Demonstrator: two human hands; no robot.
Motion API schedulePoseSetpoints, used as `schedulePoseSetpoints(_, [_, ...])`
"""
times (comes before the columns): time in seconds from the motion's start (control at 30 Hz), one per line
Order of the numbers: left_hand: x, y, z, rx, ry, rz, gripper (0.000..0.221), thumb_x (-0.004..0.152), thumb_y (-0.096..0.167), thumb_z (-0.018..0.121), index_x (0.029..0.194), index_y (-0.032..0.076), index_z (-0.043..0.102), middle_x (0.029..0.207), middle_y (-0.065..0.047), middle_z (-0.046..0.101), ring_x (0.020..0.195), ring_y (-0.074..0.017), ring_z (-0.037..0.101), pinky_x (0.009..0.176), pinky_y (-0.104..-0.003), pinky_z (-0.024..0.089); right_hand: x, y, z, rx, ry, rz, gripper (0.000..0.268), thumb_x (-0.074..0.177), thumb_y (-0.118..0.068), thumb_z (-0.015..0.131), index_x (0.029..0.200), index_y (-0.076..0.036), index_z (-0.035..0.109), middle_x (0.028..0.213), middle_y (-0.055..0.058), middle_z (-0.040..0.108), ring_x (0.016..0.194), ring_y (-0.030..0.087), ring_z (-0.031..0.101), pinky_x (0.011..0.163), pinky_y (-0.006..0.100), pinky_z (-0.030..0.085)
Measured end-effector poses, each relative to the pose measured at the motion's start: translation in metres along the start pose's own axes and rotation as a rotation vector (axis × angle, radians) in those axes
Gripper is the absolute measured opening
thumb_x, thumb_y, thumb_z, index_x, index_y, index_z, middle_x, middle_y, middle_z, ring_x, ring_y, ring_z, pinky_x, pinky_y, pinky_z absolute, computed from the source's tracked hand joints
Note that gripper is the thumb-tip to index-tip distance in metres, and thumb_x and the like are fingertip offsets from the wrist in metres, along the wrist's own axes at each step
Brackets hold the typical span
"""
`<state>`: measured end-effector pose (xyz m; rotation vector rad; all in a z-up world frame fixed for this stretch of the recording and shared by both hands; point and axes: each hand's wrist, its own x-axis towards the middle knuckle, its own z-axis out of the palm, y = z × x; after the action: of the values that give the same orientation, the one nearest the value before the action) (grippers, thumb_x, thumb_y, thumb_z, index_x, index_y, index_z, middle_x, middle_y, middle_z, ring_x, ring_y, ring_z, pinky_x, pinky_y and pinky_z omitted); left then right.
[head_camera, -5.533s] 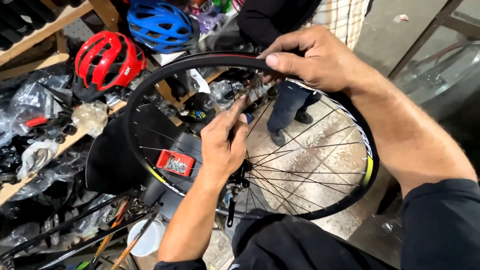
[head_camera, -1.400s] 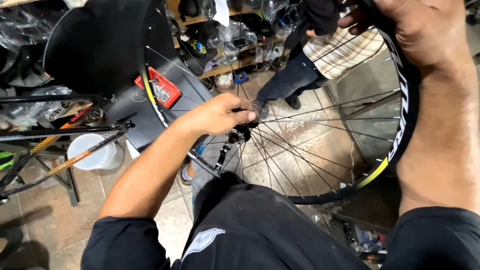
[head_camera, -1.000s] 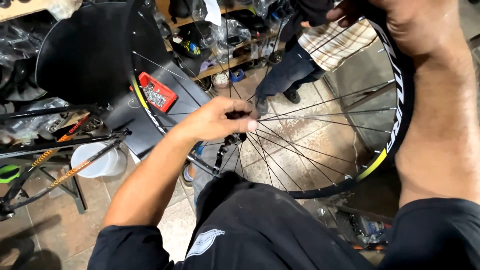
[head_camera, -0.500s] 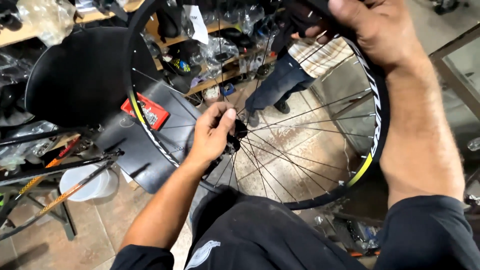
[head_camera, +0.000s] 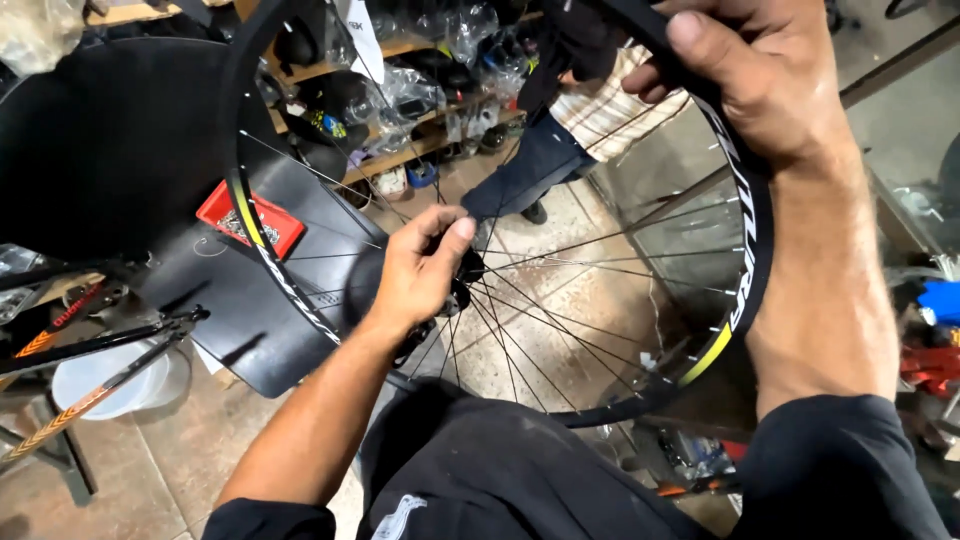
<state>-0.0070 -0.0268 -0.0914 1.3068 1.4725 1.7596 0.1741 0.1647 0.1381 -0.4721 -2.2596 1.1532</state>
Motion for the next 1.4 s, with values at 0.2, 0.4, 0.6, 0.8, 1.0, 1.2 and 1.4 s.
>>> schedulePoseSetpoints(0.2, [-0.001, 0.007, 0.001, 0.004, -0.027, -0.002, 0.031, 0.105, 0.037, 0.056, 0.107, 0.009, 0.072, 0.096, -0.002, 0.072, 0.091, -0.0163, 0.068, 0.082, -0.034, 0.056, -0.001, 0.0, -0.002, -0.019, 0.033, 0.082, 0.053, 0.099, -0.049, 0.072, 0.127, -0.005, 0.066, 0.118, 0.015, 0.074, 0.097, 0.023, 0.081, 0.085, 0.029, 0.073])
schedulePoseSetpoints(0.4, [-0.005, -0.004, 0.003, 0.042, -0.011, 0.057, 0.037, 0.105, 0.041, 0.056, 0.11, 0.007, 0.072, 0.099, -0.005, 0.073, 0.091, -0.0187, 0.07, 0.081, -0.037, 0.059, -0.002, -0.01, 0.005, 0.039, 0.068, 0.155, 0.049, 0.094, -0.05, 0.074, 0.119, -0.009, 0.067, 0.104, 0.01, 0.078, 0.089, 0.016, 0.081, 0.085, 0.026, 0.073])
schedulePoseSetpoints(0.6, [-0.009, -0.003, 0.004, 0.041, -0.018, 0.059, 0.036, 0.105, 0.041, 0.055, 0.107, 0.008, 0.07, 0.098, -0.005, 0.07, 0.092, -0.0182, 0.067, 0.083, -0.037, 0.059, -0.004, 0.0, -0.002, 0.054, -0.042, 0.037, 0.043, 0.105, -0.041, 0.067, 0.121, -0.001, 0.067, 0.106, 0.017, 0.075, 0.094, 0.023, 0.08, 0.082, 0.029, 0.071])
schedulePoseSetpoints(0.8, [-0.013, -0.003, 0.004, 0.034, -0.007, 0.078, 0.036, 0.105, 0.041, 0.055, 0.104, 0.008, 0.07, 0.092, -0.003, 0.069, 0.086, -0.0169, 0.065, 0.077, -0.035, 0.057, -0.008, -0.002, -0.002, 0.058, -0.05, 0.04, 0.045, 0.106, -0.039, 0.065, 0.124, 0.002, 0.066, 0.103, 0.019, 0.074, 0.092, 0.025, 0.079, 0.082, 0.029, 0.069])
schedulePoseSetpoints(1.0, [-0.016, -0.004, 0.003, 0.009, -0.001, 0.114, 0.028, 0.107, 0.035, 0.058, 0.1, 0.01, 0.069, 0.087, 0.0, 0.064, 0.08, -0.0137, 0.06, 0.073, -0.031, 0.053, -0.01, -0.006, 0.0, 0.075, -0.044, 0.071, 0.044, 0.105, -0.038, 0.065, 0.125, 0.001, 0.066, 0.101, 0.018, 0.075, 0.09, 0.025, 0.08, 0.082, 0.029, 0.069])
schedulePoseSetpoints(1.2, [-0.023, -0.008, 0.0, 0.001, 0.043, 0.053, 0.029, 0.108, 0.039, 0.055, 0.093, 0.015, 0.057, 0.077, 0.005, 0.052, 0.069, -0.0095, 0.049, 0.062, -0.028, 0.045, -0.008, -0.005, 0.002, 0.103, -0.043, 0.098, 0.043, 0.104, -0.038, 0.065, 0.128, -0.002, 0.065, 0.105, 0.019, 0.076, 0.094, 0.023, 0.081, 0.083, 0.027, 0.07])
schedulePoseSetpoints(1.4, [-0.027, -0.002, -0.01, -0.047, 0.058, 0.03, 0.028, 0.107, 0.036, 0.06, 0.091, 0.013, 0.056, 0.069, 0.005, 0.052, 0.059, -0.007, 0.047, 0.051, -0.024, 0.039, -0.006, -0.012, 0.01, 0.089, -0.082, 0.04, 0.039, 0.106, -0.037, 0.061, 0.124, -0.003, 0.064, 0.115, 0.017, 0.076, 0.097, 0.021, 0.08, 0.083, 0.026, 0.069])
